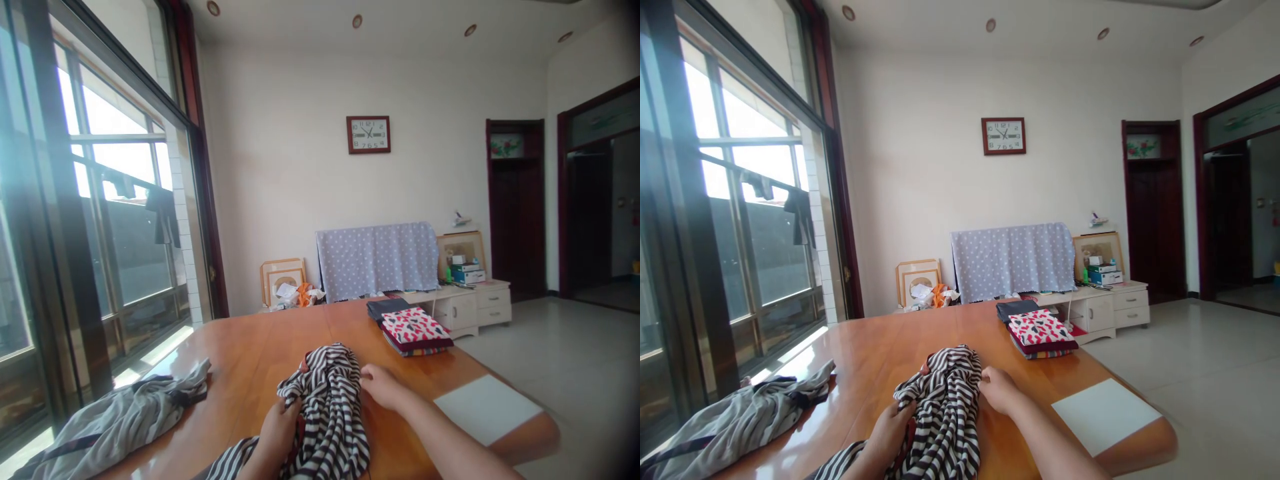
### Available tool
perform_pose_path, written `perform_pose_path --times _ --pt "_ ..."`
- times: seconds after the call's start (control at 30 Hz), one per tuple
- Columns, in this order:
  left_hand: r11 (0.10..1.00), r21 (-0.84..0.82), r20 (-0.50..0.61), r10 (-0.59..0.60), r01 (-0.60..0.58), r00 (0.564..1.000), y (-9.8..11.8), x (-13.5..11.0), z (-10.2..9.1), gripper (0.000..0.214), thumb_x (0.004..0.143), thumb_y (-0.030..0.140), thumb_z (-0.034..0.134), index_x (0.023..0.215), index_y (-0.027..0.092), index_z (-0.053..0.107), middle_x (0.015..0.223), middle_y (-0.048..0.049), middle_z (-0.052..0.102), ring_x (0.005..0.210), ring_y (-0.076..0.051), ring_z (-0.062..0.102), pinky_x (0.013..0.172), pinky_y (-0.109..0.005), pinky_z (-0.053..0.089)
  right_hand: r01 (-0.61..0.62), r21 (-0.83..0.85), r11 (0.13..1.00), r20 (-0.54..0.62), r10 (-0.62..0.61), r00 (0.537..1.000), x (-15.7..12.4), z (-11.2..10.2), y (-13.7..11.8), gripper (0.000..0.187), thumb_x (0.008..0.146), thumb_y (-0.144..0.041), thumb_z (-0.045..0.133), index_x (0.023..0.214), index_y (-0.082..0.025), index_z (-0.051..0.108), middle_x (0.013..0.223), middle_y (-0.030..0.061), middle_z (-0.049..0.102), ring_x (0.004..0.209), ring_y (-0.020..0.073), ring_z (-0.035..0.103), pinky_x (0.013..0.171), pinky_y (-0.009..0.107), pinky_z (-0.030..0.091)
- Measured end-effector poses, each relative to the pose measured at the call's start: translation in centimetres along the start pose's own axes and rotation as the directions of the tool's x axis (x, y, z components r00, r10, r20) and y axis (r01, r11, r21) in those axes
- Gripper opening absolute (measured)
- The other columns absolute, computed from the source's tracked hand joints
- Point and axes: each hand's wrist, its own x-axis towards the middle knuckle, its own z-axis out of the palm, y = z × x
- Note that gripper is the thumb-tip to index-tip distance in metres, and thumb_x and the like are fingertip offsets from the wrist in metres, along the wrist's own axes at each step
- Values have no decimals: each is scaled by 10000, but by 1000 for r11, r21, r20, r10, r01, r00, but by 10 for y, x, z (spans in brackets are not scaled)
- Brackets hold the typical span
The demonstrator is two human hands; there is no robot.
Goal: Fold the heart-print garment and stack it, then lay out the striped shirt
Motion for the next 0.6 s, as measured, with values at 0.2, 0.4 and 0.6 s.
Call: perform_pose_path --times 0.2,0.4,0.6 --pt "997 -74 -50 -3 0 999 -1 -1 0 438 862 556 490 886 177 708 1014 -135 779 1058 -326 686 945 -375 471 26 60 998 -11 -26 1000 -33 -5 -42 325 938 -462 502 991 -238 731 893 37 769 836 197 694 714 268 431" --pt "984 -176 -60 -13 3 998 -4 2 -1 379 842 512 532 817 177 708 959 -126 784 1022 -330 702 938 -383 509 164 -81 983 95 -156 983 -98 27 -68 363 794 -471 677 1112 -301 711 1065 56 770 963 269 691 757 306 410" --pt "837 -525 -61 -218 154 974 -13 10 -33 351 847 455 605 1007 166 724 1039 -128 784 1026 -300 728 860 -368 583 95 -54 994 -15 -96 995 -69 24 -38 169 777 -182 553 821 -251 702 862 -3 754 827 172 659 711 245 371"
